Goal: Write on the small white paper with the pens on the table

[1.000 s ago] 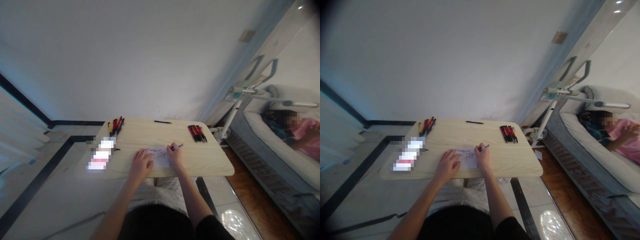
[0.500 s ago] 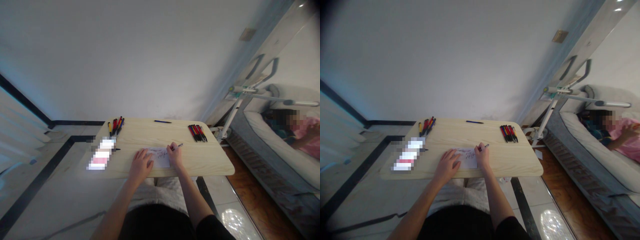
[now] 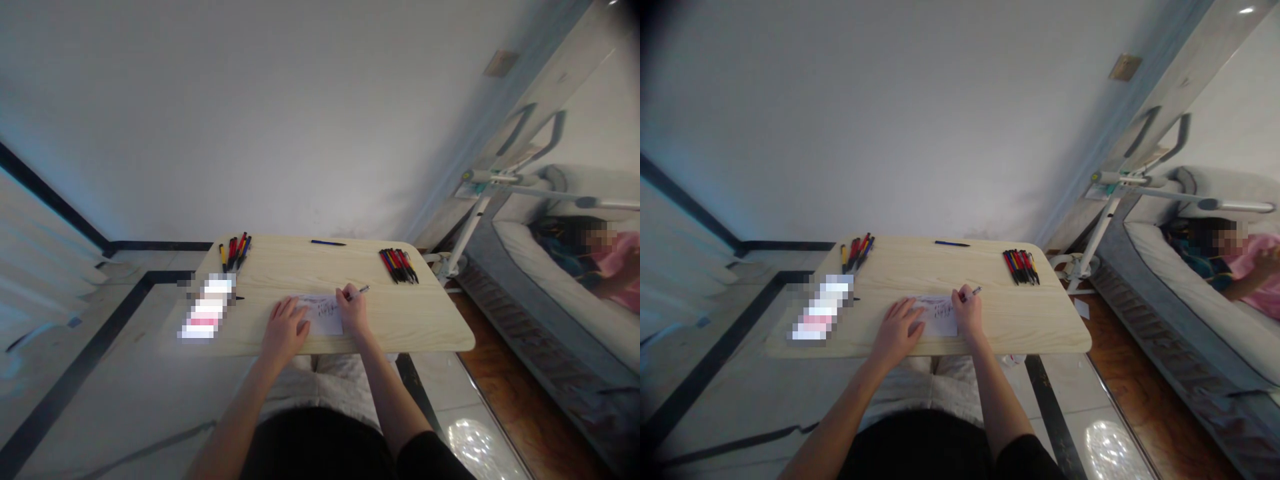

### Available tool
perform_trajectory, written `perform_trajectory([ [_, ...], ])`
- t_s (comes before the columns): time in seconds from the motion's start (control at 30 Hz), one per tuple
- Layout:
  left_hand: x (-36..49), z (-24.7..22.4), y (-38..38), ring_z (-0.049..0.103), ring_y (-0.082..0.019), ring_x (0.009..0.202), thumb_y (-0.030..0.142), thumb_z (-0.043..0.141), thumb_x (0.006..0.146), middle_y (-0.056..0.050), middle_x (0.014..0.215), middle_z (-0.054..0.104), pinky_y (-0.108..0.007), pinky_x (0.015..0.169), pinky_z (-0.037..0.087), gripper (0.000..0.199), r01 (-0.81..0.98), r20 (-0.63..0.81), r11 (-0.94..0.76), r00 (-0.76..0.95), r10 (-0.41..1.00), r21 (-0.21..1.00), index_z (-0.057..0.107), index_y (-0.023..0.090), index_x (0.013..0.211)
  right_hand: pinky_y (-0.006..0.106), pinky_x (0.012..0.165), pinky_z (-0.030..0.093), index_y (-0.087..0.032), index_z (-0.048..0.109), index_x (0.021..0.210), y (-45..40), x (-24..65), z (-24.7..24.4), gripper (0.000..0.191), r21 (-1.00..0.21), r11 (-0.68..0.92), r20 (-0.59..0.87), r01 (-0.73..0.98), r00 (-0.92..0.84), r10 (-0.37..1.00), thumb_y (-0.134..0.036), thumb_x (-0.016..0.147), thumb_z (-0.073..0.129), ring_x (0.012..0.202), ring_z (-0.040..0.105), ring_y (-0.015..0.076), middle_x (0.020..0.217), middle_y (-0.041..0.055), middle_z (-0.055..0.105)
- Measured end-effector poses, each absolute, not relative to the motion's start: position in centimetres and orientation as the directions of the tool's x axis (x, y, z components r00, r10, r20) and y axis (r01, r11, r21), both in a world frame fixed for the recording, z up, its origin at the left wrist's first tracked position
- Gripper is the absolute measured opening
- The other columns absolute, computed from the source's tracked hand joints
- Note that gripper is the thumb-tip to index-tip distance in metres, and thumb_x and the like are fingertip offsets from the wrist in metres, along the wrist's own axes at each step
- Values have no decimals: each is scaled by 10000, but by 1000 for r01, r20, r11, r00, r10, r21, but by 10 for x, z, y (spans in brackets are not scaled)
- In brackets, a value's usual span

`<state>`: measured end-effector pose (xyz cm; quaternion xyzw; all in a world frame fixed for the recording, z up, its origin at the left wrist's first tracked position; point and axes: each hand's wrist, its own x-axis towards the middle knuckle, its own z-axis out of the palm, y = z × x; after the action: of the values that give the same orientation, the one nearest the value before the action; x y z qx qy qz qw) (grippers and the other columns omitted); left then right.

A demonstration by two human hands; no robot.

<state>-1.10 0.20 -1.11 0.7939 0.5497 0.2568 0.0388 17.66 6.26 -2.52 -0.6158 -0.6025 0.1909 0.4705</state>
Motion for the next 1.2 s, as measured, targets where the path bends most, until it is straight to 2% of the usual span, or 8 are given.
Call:
perform_trajectory([
  [0.37, -10, -5, -2, 337, -233, 1194, 258, 494, 774, -65, 1246, 453, -443, 1017, 233, 321, 855, 355, -369, 239, 904, 365, 554, 221, 1086, 218, 463, 272, -189, 432, 562, 60, 177, -29, 280, -828, 164, 308, 536, 190, 932, -370, 771, 473, 457, 381, 105, 480, -46, 420],
  [0.6, -11, -7, 0, 341, -233, 1192, 269, 486, 779, -72, 1244, 456, -439, 1022, 228, 319, 856, 355, -380, 254, 900, 351, 555, 208, 1084, 216, 473, 300, -188, 431, 569, 63, 176, -29, 282, -887, 186, 324, 423, 282, 903, -385, 765, 483, 478, 386, 106, 506, -44, 426],
  [0.8, -11, -10, 3, 338, -236, 1195, 278, 463, 792, -69, 1242, 456, -436, 1023, 233, 310, 857, 370, -394, 266, 890, 333, 557, 209, 1080, 217, 470, 302, -193, 414, 572, 64, 174, -27, 285, -899, 191, 330, 393, 325, 886, -384, 778, 462, 479, 386, 105, 515, -40, 439],
  [1.2, -11, -9, 2, 350, -239, 1185, 270, 468, 785, -66, 1235, 466, -445, 1015, 249, 303, 848, 380, -399, 262, 887, 348, 564, 217, 1068, 219, 476, 284, -192, 428, 564, 62, 177, -24, 290, -850, 146, 290, 506, 220, 931, -386, 778, 444, 464, 372, 104, 489, -43, 431],
])
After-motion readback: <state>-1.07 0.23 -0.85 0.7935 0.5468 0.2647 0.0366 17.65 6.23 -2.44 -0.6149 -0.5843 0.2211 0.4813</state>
